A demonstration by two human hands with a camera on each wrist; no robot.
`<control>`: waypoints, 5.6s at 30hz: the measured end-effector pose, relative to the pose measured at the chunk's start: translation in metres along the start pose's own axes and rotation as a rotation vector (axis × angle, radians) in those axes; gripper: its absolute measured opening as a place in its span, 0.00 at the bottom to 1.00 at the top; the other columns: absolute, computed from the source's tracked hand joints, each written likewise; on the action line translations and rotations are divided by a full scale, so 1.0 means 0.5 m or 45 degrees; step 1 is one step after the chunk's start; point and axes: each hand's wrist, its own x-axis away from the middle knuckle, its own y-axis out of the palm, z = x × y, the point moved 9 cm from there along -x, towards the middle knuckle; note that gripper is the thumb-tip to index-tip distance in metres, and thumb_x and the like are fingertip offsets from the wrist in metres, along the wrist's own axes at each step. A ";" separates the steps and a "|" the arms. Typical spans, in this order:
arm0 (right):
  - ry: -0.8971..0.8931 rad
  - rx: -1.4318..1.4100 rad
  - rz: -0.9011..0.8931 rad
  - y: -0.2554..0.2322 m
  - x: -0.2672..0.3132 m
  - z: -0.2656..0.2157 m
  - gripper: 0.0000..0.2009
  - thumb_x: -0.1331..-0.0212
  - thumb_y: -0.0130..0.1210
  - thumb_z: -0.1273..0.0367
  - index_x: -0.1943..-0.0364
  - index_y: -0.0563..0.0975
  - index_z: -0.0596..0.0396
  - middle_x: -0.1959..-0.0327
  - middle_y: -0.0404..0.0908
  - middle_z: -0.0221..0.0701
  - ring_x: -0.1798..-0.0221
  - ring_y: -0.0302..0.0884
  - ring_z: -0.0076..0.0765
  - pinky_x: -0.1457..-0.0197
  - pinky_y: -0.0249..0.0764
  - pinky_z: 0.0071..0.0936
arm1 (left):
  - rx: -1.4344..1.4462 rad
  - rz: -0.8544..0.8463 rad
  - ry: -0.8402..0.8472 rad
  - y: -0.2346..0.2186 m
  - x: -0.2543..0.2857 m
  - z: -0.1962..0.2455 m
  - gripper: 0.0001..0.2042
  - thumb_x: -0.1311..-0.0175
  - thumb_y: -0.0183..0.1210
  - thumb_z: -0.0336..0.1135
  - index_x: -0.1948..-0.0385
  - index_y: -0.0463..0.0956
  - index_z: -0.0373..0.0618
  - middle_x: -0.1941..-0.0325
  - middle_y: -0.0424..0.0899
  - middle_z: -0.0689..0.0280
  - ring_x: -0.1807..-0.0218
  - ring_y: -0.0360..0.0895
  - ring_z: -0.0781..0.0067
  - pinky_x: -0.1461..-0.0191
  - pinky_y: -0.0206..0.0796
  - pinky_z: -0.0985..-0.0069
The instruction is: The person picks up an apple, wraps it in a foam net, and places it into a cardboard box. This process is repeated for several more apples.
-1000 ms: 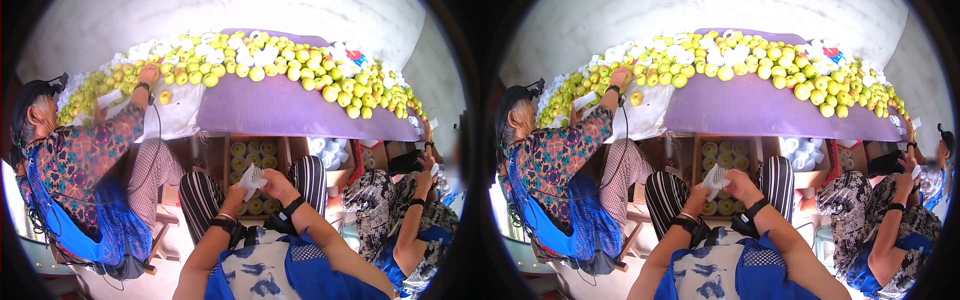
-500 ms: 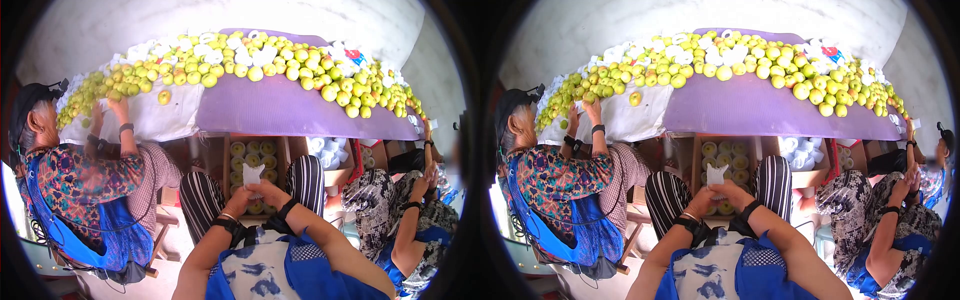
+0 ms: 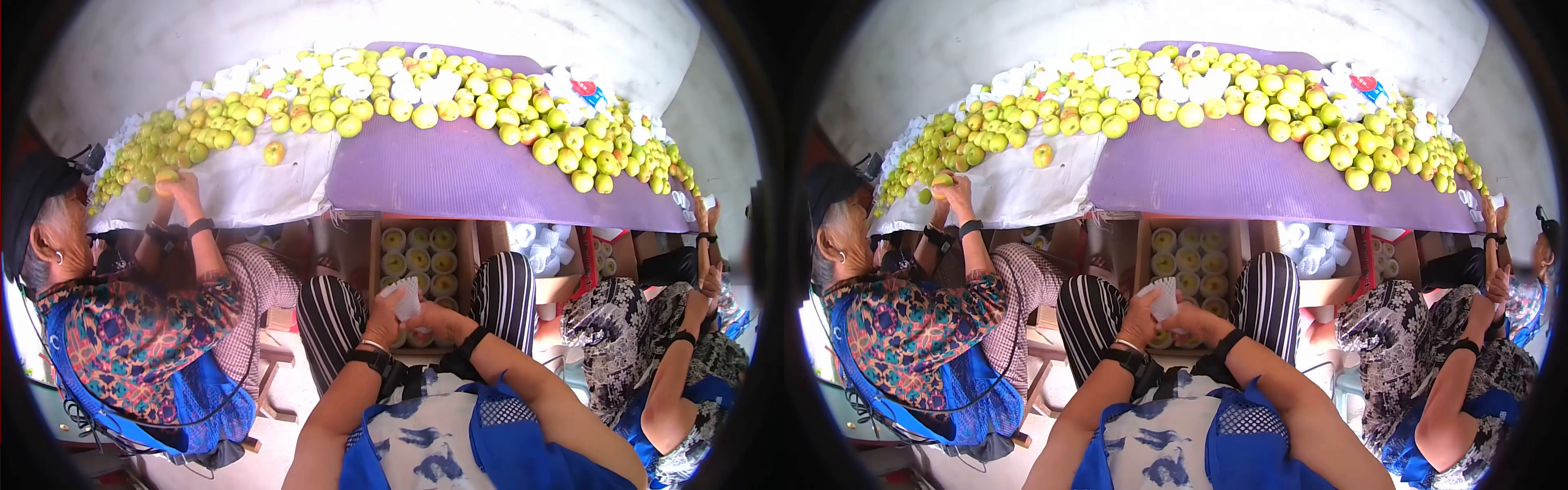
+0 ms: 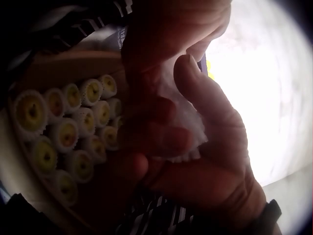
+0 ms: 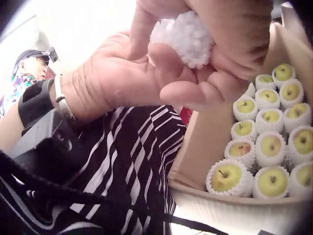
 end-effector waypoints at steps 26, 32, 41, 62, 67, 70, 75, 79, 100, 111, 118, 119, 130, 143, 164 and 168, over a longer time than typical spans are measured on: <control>0.070 0.380 0.080 -0.005 0.001 0.025 0.13 0.59 0.59 0.67 0.71 0.72 0.59 0.82 0.71 0.28 0.81 0.71 0.26 0.81 0.71 0.25 | 0.178 0.181 0.249 -0.013 0.006 0.053 0.06 0.44 0.52 0.33 0.69 0.68 0.42 0.78 0.68 0.68 0.74 0.67 0.73 0.61 0.67 0.69; -0.131 1.065 0.326 -0.014 -0.020 -0.001 0.19 0.55 0.55 0.57 0.65 0.74 0.59 0.76 0.76 0.41 0.75 0.76 0.40 0.73 0.72 0.33 | 0.274 0.281 0.311 -0.019 0.017 0.077 0.15 0.40 0.49 0.46 0.79 0.64 0.45 0.85 0.60 0.70 0.80 0.60 0.76 0.65 0.64 0.70; -0.277 1.394 0.619 -0.053 -0.062 0.017 0.20 0.50 0.44 0.50 0.67 0.77 0.51 0.64 0.77 0.43 0.61 0.75 0.50 0.61 0.70 0.39 | -0.474 0.010 0.524 0.071 0.061 0.072 0.24 0.35 0.39 0.51 0.91 0.55 0.48 0.93 0.55 0.71 0.87 0.53 0.77 0.74 0.58 0.77; -0.530 1.457 0.734 0.011 -0.038 -0.015 0.16 0.52 0.46 0.55 0.66 0.75 0.50 0.66 0.78 0.41 0.60 0.74 0.50 0.61 0.69 0.41 | -0.151 -0.168 0.487 0.064 0.077 0.106 0.24 0.37 0.43 0.50 0.91 0.58 0.47 0.91 0.58 0.73 0.85 0.52 0.84 0.78 0.50 0.83; -0.357 1.529 0.479 -0.009 -0.052 -0.016 0.17 0.52 0.46 0.56 0.63 0.73 0.52 0.62 0.76 0.44 0.58 0.73 0.51 0.60 0.69 0.40 | -0.405 -0.091 0.447 0.077 0.085 0.081 0.24 0.37 0.44 0.51 0.92 0.56 0.48 0.93 0.57 0.73 0.87 0.53 0.82 0.76 0.53 0.80; -0.350 1.493 0.489 0.031 -0.019 -0.078 0.16 0.52 0.46 0.57 0.65 0.74 0.52 0.64 0.77 0.44 0.59 0.73 0.52 0.60 0.70 0.39 | -0.508 0.047 0.611 0.087 0.105 0.122 0.24 0.37 0.43 0.51 0.92 0.55 0.48 0.93 0.55 0.72 0.88 0.52 0.81 0.76 0.54 0.79; -0.564 1.482 0.563 0.005 -0.075 0.009 0.14 0.52 0.46 0.59 0.69 0.76 0.52 0.67 0.78 0.43 0.60 0.74 0.51 0.62 0.70 0.39 | -0.004 -0.179 0.571 0.065 0.095 0.133 0.25 0.36 0.41 0.51 0.93 0.54 0.48 0.94 0.55 0.71 0.88 0.51 0.79 0.75 0.55 0.78; -0.308 1.540 0.626 0.015 -0.052 -0.058 0.13 0.52 0.46 0.60 0.69 0.76 0.53 0.68 0.78 0.43 0.61 0.74 0.51 0.62 0.70 0.39 | -0.146 -0.214 0.666 0.076 0.106 0.159 0.25 0.35 0.38 0.51 0.93 0.54 0.48 0.94 0.54 0.71 0.87 0.52 0.77 0.72 0.57 0.76; -0.204 1.126 0.805 -0.103 -0.012 0.011 0.16 0.60 0.60 0.61 0.69 0.77 0.58 0.71 0.79 0.42 0.66 0.78 0.42 0.63 0.72 0.30 | -0.409 -0.053 0.184 0.012 0.048 0.098 0.10 0.41 0.51 0.40 0.66 0.73 0.44 0.72 0.74 0.73 0.72 0.68 0.85 0.68 0.63 0.85; -0.150 1.161 0.595 -0.060 0.010 -0.022 0.18 0.60 0.61 0.61 0.67 0.76 0.60 0.76 0.78 0.37 0.74 0.77 0.33 0.70 0.72 0.26 | -0.515 0.102 0.100 -0.007 0.044 0.091 0.08 0.42 0.51 0.36 0.68 0.73 0.42 0.73 0.75 0.71 0.73 0.70 0.84 0.71 0.65 0.86; -0.413 -0.489 0.221 -0.059 0.022 -0.046 0.19 0.53 0.57 0.70 0.55 0.67 0.56 0.67 0.76 0.31 0.70 0.74 0.27 0.66 0.73 0.27 | 0.225 0.408 0.298 -0.087 0.035 0.095 0.04 0.42 0.48 0.32 0.69 0.69 0.43 0.75 0.73 0.69 0.75 0.69 0.78 0.71 0.66 0.78; -0.469 -0.740 0.123 -0.055 0.022 -0.054 0.19 0.52 0.55 0.72 0.53 0.66 0.55 0.64 0.75 0.31 0.68 0.74 0.27 0.64 0.73 0.28 | 0.224 0.405 0.300 -0.087 0.034 0.095 0.04 0.42 0.48 0.32 0.69 0.69 0.43 0.75 0.73 0.69 0.75 0.69 0.78 0.71 0.66 0.78; -0.609 -0.892 0.065 -0.052 0.036 -0.100 0.17 0.45 0.50 0.62 0.53 0.67 0.54 0.61 0.72 0.29 0.64 0.70 0.26 0.64 0.70 0.27 | 0.261 0.379 0.269 -0.084 0.021 0.069 0.06 0.41 0.46 0.30 0.64 0.67 0.44 0.68 0.74 0.64 0.71 0.70 0.72 0.69 0.66 0.74; -0.632 -0.572 0.602 -0.126 0.051 -0.086 0.07 0.51 0.52 0.76 0.66 0.72 0.55 0.74 0.74 0.26 0.75 0.70 0.22 0.71 0.72 0.22 | -0.131 0.693 0.120 -0.110 0.040 0.056 0.04 0.44 0.50 0.30 0.68 0.68 0.45 0.72 0.72 0.69 0.73 0.69 0.77 0.72 0.65 0.80; -0.604 -0.144 0.419 -0.049 0.029 -0.102 0.10 0.46 0.50 0.69 0.63 0.72 0.59 0.68 0.74 0.25 0.67 0.69 0.17 0.63 0.68 0.17 | -0.298 0.097 0.137 -0.013 0.016 0.050 0.05 0.44 0.53 0.33 0.71 0.68 0.44 0.72 0.73 0.69 0.70 0.71 0.81 0.63 0.67 0.81; -0.668 0.094 0.470 -0.050 0.033 -0.117 0.09 0.45 0.49 0.69 0.63 0.73 0.59 0.69 0.74 0.25 0.67 0.70 0.17 0.62 0.69 0.17 | -0.313 0.077 0.172 0.001 0.013 0.054 0.06 0.44 0.53 0.33 0.71 0.68 0.44 0.72 0.73 0.69 0.70 0.71 0.81 0.64 0.67 0.82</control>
